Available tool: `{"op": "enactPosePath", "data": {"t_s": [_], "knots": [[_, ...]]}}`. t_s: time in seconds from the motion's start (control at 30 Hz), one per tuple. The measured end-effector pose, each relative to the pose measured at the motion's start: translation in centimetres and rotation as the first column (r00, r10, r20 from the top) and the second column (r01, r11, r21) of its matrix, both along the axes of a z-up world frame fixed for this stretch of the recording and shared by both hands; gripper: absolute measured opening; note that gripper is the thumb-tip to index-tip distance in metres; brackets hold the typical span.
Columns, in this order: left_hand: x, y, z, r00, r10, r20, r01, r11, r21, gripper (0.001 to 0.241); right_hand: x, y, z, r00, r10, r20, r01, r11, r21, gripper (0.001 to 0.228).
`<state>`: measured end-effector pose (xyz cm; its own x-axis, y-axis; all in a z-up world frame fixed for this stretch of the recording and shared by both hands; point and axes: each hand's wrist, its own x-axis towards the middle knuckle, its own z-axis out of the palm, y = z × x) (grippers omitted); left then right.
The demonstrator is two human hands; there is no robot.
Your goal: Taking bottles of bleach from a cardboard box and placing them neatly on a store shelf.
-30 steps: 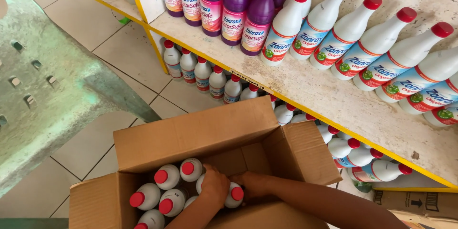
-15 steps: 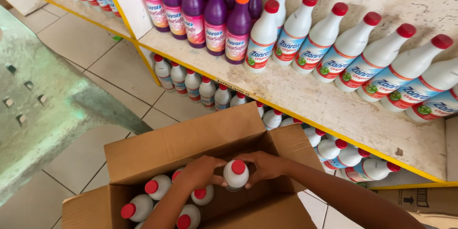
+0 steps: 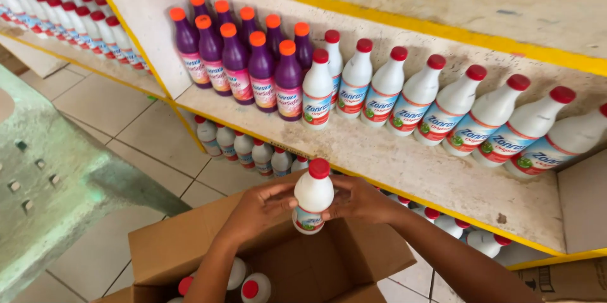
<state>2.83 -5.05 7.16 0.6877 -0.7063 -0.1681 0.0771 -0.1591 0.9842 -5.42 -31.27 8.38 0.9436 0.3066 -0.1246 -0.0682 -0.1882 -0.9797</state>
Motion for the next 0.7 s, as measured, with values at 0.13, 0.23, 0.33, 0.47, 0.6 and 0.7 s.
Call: {"op": "enactPosePath", "data": {"t_s": [0.13, 0.23, 0.33, 0.47, 0.6, 0.7], "knots": [[1.7, -3.9, 0.4, 0.991, 0.073, 0.114, -0.062, 0.993, -0.097, 0.042, 0.4, -2.0, 3.9, 0.991, -0.115, 0.074, 0.123, 0.986, -0.112, 0.078], [2.8, -7.2, 0.6, 0.973, 0.163, 0.162, -0.132, 0.974, -0.186, 0.035, 0.7, -3.3, 5.5, 0.966, -0.235, 0.106, 0.248, 0.959, -0.139, 0.075], [3.3, -10.5, 1.0, 0.943, 0.282, 0.174, -0.268, 0.958, -0.1, 0.032, 1.3, -4.8, 5.7, 0.934, -0.353, 0.05, 0.356, 0.927, -0.118, 0.071], [4.1, -13.7, -0.4, 0.921, 0.387, 0.043, -0.365, 0.897, -0.25, 0.033, 2.8, -6.4, 5.3, 0.875, -0.452, 0.173, 0.472, 0.876, -0.099, 0.072], [5.0, -15.7, -2.5, 0.918, 0.39, 0.067, -0.333, 0.853, -0.403, 0.034, 4.4, -7.4, 4.7, 0.828, -0.531, 0.18, 0.55, 0.831, -0.08, 0.07], [5.6, -16.6, -3.2, 0.927, 0.366, 0.088, -0.305, 0.867, -0.394, 0.038, 5.6, -7.7, 3.5, 0.801, -0.565, 0.199, 0.588, 0.804, -0.084, 0.075]]}}
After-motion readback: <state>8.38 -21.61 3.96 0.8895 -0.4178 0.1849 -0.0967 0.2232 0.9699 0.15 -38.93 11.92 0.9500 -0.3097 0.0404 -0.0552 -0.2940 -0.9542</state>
